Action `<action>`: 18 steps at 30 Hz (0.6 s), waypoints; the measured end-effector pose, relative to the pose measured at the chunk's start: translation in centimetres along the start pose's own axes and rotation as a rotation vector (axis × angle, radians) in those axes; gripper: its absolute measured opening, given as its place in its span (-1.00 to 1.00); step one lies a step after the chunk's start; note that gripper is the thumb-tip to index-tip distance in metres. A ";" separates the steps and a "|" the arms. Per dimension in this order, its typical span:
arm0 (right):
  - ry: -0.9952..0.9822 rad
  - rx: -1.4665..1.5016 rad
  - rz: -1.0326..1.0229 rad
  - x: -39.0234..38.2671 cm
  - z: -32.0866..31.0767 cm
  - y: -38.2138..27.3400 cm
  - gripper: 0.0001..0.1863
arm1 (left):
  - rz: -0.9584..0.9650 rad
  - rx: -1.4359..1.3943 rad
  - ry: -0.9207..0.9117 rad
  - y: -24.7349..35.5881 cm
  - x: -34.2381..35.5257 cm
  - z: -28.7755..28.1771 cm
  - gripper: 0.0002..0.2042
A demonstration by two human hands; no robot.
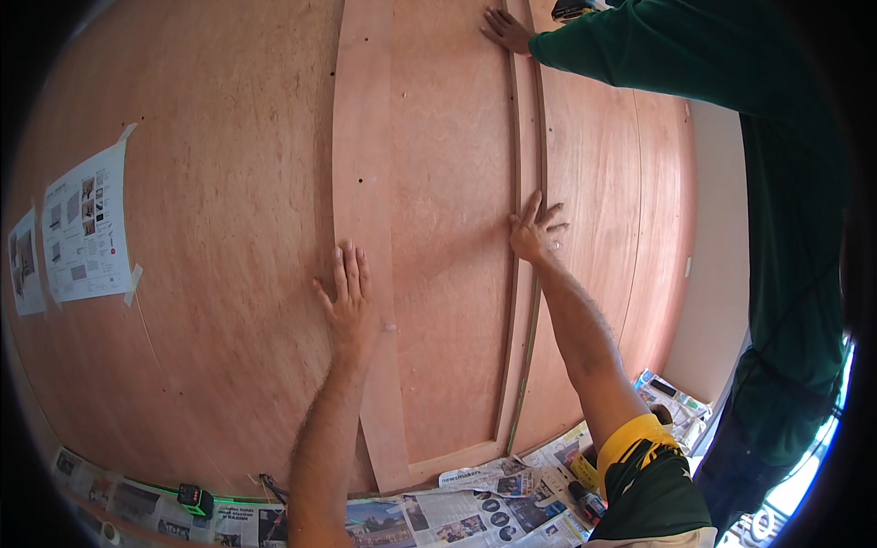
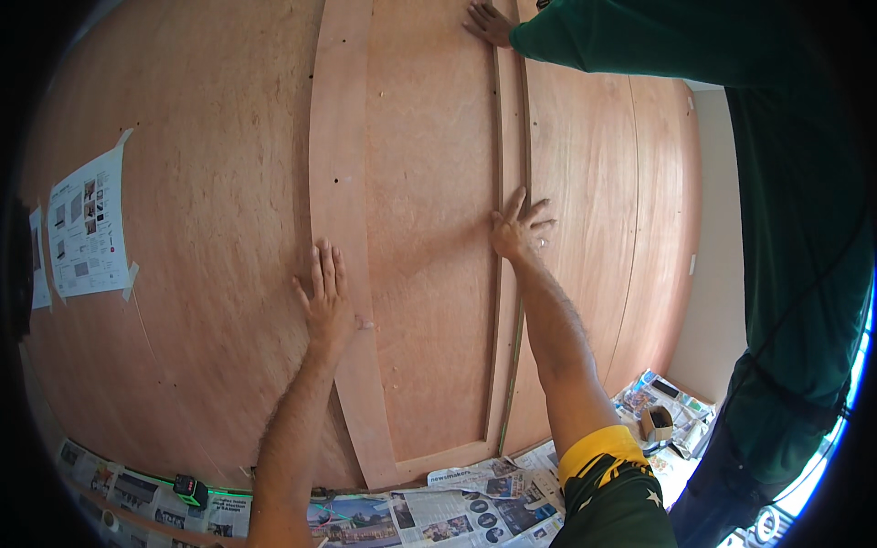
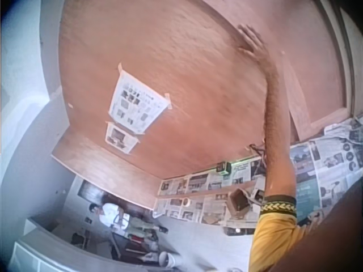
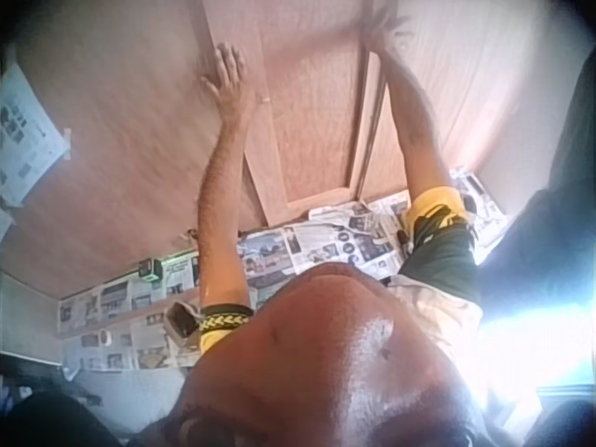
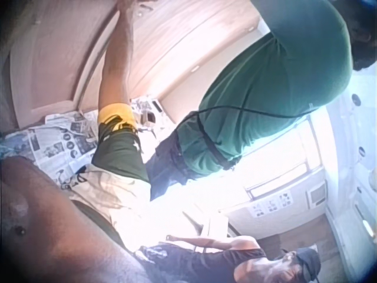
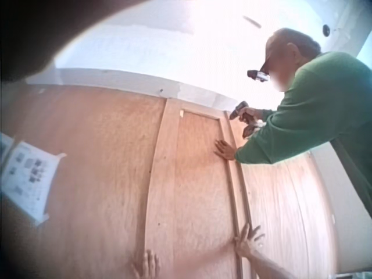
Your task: The person picks up a drill, inserts a bit, and drills several holes into a large wooden panel fixed to the wall, while another person assists by holding the panel.
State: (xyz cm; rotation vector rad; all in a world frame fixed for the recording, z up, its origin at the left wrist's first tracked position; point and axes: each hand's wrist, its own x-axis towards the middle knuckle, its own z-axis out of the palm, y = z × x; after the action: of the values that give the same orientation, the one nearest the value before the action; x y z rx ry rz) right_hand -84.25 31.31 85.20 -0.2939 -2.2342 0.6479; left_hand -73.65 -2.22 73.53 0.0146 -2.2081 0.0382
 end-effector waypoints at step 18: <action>0.054 -0.034 -0.037 1.3 1.3 0.7 -0.11 | 0.004 -0.030 -0.013 -0.1 0.0 -0.4 0.56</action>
State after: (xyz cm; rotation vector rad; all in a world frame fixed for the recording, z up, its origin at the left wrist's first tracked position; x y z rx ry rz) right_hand -86.05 31.96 84.92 -0.2834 -2.1960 0.5763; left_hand -73.29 -2.31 73.77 -0.0061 -2.2214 0.0068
